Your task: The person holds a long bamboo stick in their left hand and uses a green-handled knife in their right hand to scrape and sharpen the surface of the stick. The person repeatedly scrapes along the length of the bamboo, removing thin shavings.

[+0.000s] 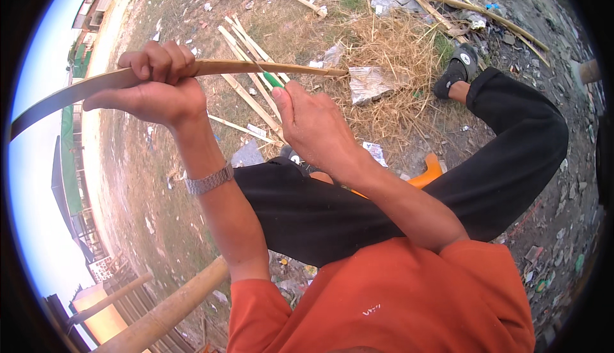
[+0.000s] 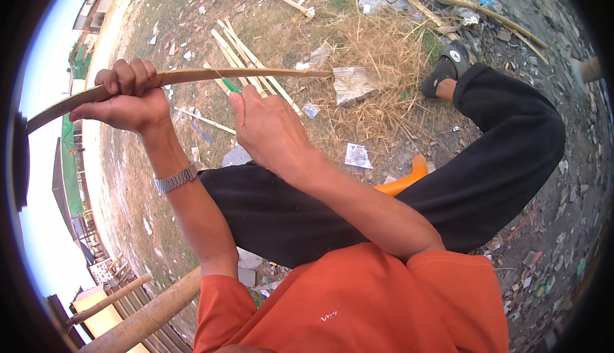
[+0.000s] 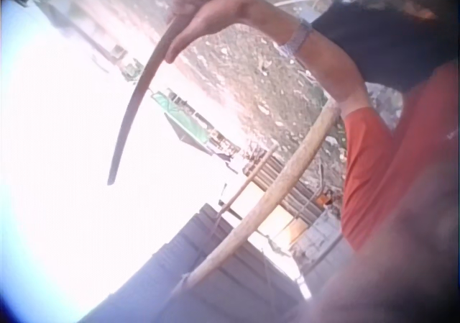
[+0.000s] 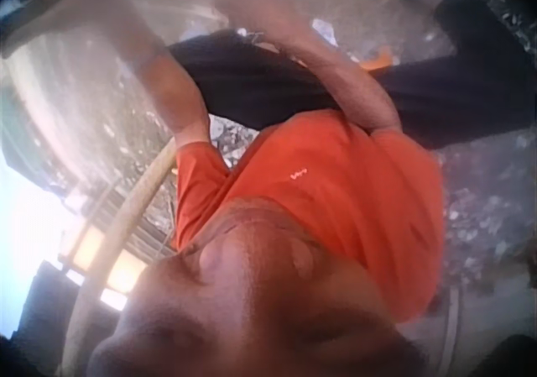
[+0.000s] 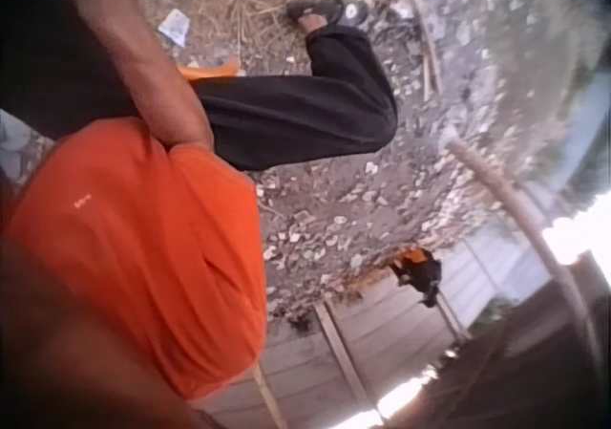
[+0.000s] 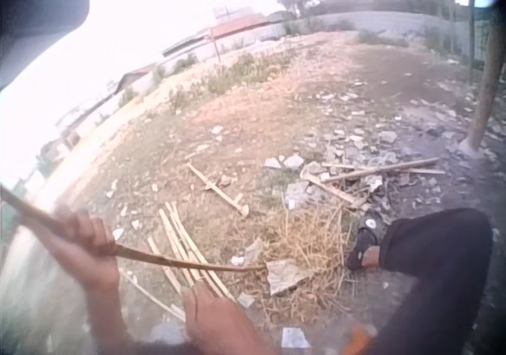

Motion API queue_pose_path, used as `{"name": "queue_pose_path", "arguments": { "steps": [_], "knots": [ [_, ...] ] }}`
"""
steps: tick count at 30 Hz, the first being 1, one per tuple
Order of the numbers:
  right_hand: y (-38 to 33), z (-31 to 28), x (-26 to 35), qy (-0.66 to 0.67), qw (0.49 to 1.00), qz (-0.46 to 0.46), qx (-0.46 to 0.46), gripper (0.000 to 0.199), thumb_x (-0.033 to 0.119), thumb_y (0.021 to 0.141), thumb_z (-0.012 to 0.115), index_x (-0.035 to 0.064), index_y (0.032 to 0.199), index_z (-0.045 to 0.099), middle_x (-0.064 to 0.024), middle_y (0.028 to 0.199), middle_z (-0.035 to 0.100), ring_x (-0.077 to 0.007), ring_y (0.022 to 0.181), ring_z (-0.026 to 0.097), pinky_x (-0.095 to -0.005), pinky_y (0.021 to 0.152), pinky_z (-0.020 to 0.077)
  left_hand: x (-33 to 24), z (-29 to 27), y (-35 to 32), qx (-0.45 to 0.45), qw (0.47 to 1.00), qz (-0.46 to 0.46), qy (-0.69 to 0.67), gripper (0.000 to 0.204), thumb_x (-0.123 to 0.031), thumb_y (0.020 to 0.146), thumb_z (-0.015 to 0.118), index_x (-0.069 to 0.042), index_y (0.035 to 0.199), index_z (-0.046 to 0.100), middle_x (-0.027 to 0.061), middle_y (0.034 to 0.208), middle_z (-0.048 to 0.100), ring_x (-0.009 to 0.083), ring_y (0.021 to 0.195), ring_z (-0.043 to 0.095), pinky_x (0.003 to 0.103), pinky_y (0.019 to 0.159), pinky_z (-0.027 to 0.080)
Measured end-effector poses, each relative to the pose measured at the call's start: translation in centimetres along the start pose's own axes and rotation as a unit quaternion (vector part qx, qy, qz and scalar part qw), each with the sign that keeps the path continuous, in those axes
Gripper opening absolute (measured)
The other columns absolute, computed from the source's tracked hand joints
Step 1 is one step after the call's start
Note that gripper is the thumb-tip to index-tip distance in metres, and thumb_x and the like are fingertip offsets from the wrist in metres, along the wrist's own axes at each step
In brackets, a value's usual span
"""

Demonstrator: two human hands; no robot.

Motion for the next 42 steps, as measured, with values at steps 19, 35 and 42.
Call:
{"name": "queue_pose_path", "arguments": {
  "steps": [19, 35, 42],
  "knots": [
    [1.0, 1.9, -6.4, -0.067, 0.995, 0.075, -0.01, 0.035, 0.031, 0.099, 0.035, -0.0009, 0.09, 0.049, -0.0282, 0.063, 0.057, -0.0485, 0.066, 0.059, -0.0548, 0.061, 0.0483, -0.1, -1.8, 0.8, -0.128, 0.991, -0.025, 0.031, 0.071, -0.084, 0.078, 0.009, -0.017, 0.061, 0.026, -0.0038, 0.046, 0.021, 0.01, 0.042, 0.018, 0.025, 0.042, 0.019],
    [1.5, 2.0, -7.3, -0.002, 0.999, 0.051, -0.001, 0.036, 0.036, 0.098, 0.037, 0.0038, 0.092, 0.051, -0.0263, 0.067, 0.059, -0.0476, 0.07, 0.058, -0.0548, 0.064, 0.0444, 0.4, -0.2, 0.9, -0.061, 0.998, -0.009, 0.011, 0.071, -0.084, 0.078, 0.014, -0.016, 0.063, 0.026, -0.003, 0.049, 0.021, 0.0101, 0.044, 0.018, 0.026, 0.043, 0.017],
    [1.3, 0.3, -7.6, -0.011, 0.993, 0.113, -0.008, 0.027, 0.027, 0.098, 0.039, 0.0027, 0.105, 0.049, -0.0253, 0.073, 0.059, -0.0457, 0.072, 0.058, -0.0536, 0.068, 0.0438, 0.3, -0.5, 1.2, -0.063, 0.998, -0.003, 0.018, 0.071, -0.085, 0.077, 0.014, -0.016, 0.063, 0.026, -0.0028, 0.048, 0.022, 0.0101, 0.043, 0.018, 0.025, 0.042, 0.017]
  ]
}}
Point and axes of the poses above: each hand's wrist, its own y-axis towards the middle knuckle, its own z-axis out of the palm, x = y × z, the point moved 6 cm from there along y, towards the middle knuckle
